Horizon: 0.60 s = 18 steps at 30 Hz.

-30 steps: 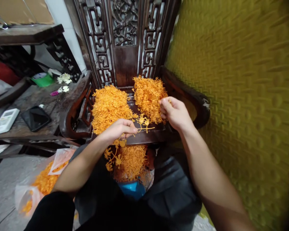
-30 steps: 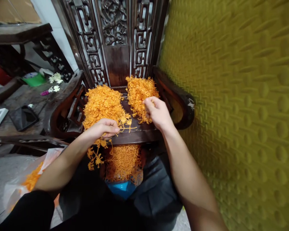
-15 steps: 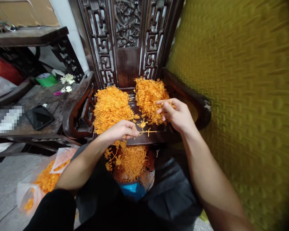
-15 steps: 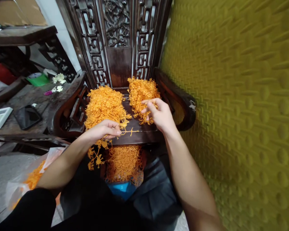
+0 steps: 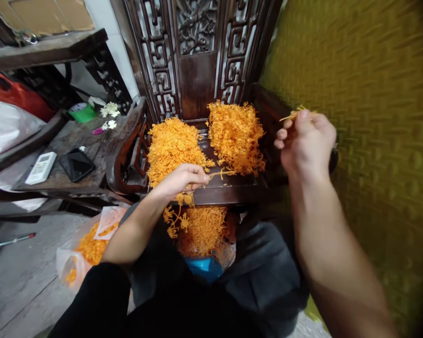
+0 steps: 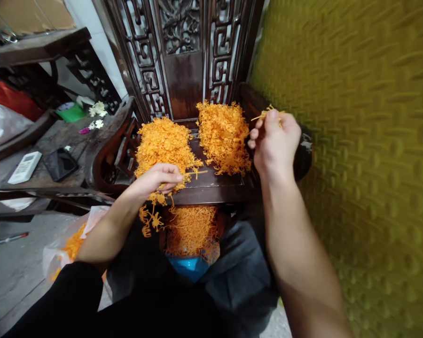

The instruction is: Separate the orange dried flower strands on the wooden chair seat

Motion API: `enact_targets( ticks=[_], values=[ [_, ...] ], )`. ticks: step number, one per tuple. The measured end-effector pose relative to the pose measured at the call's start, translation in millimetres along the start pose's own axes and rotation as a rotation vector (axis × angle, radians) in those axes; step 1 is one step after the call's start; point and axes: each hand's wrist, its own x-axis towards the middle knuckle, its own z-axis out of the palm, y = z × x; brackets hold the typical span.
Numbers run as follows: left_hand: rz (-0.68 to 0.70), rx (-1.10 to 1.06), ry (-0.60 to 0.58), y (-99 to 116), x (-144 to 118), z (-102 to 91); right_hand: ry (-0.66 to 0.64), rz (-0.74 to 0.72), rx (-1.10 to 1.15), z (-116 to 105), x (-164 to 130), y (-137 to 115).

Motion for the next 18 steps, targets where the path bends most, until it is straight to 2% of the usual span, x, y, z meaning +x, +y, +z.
enact_targets(
  ticks=[4, 6, 8, 12, 18],
  values=[
    [0.204, -0.222, 0.316, -4, 11, -8.8, 0.075, 0.027, 0.112, 8, -6, 6],
    [0.276, -0.297, 0.406, -5, 15, -12.2, 0.083, 0.055, 0.164, 15, -11, 11],
    [0.296, -0.337, 0.422, -5, 17, -14.5, 0.031, 0.087, 0.196, 21, -14, 14],
    [0.269, -0.311, 0.369, -4, 14, -15.0, -0.131, 0.127, 0.231, 33, -13, 15],
    [0.326, -0.174, 0.356, -8, 11, -10.3, -0.023, 0.225, 0.543, 38, -8, 13]
  ],
)
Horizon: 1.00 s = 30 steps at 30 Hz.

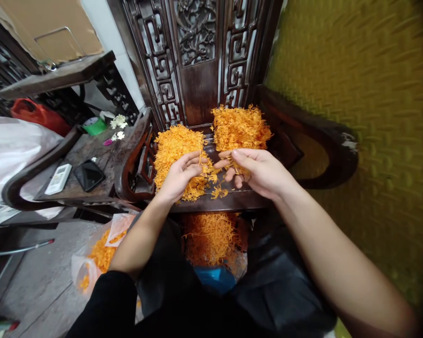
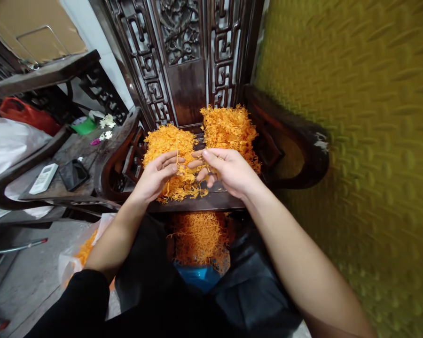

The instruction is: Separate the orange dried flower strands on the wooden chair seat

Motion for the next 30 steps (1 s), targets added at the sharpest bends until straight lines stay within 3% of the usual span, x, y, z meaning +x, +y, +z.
enact_targets(
  ticks=[6, 12, 19, 22, 25, 30],
  values=[
    [0.119, 0.109, -0.027, -8, -3, 5.3, 0.016, 0.073, 0.118, 5, 0, 0],
    [0.267, 0.460, -0.106, -5, -9, 12.2, -0.021, 0.106, 0.139, 18, -1, 4],
    [0.357, 0.448, -0.107, -6, -10, 18.5, 0.017, 0.058, 0.144, 25, -1, 5],
    [0.353, 0.445, -0.087, -5, -12, 22.5, 0.073, -0.036, 0.002, 29, -1, 10],
    [0.325, 0.424, -0.078, -5, -12, 25.1, 0.131, -0.233, -0.237, 34, 0, 16],
    [0.126, 0.218, -0.140, -1, -11, 26.3, 0.299, -0.576, -0.612, 42, -1, 19]
  ],
)
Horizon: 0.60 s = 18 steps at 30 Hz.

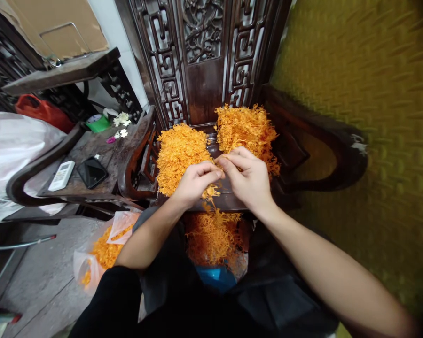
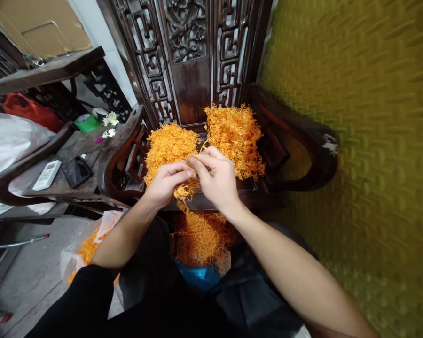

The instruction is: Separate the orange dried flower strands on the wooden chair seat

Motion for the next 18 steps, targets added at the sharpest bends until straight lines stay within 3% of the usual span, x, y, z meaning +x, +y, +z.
enact_targets(
  ticks=[3, 11, 15, 18],
  values=[
    [-0.032, -0.103, -0.038, 9, 1, 0.4, 0.101, -0.080, -0.056, 3, -1, -5],
    [0.131, -0.071, -0.122, 34, 0, 5.0, 0.306, -0.123, -0.172, 0, 4, -12],
    [0.052, -0.127, -0.032, 22, 8, -2.3, 0.152, -0.183, -0.142, 2, 8, -7],
    [0.083, -0.057, -0.036, 11, 15, -9.3, 0.036, -0.162, -0.061, 6, 9, -3]
  ],
)
